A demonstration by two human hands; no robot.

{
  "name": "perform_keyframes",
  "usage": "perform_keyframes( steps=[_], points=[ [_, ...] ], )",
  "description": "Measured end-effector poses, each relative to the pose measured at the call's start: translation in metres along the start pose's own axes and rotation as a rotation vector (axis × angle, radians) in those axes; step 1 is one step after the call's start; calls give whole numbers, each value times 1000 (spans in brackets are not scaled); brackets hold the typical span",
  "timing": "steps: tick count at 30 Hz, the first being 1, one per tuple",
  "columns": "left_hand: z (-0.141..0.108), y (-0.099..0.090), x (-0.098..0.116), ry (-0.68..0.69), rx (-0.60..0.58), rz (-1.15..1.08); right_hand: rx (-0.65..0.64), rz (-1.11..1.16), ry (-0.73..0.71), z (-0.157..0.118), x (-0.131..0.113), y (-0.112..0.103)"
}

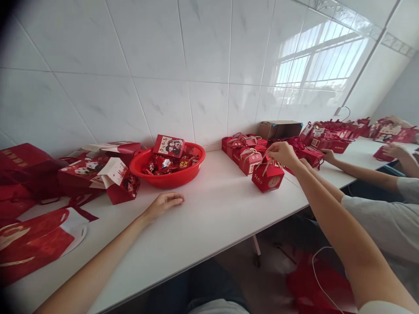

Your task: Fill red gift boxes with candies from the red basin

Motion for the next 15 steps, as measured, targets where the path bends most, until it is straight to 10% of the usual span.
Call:
perform_keyframes(
  steps=[15],
  points=[
    [-3,1,5,-9,-51,53,128,-68,224,40,45,-8]
  ],
)
Point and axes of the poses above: each hand's wrist, its own z-axis towards the middle knuckle, its own y-axis out of the palm, x = y × z, the point moved 5 cm from there along z, towards the middle knuckle, and after that the axes turned 2 degrees about -z, right-handed, at the moved point
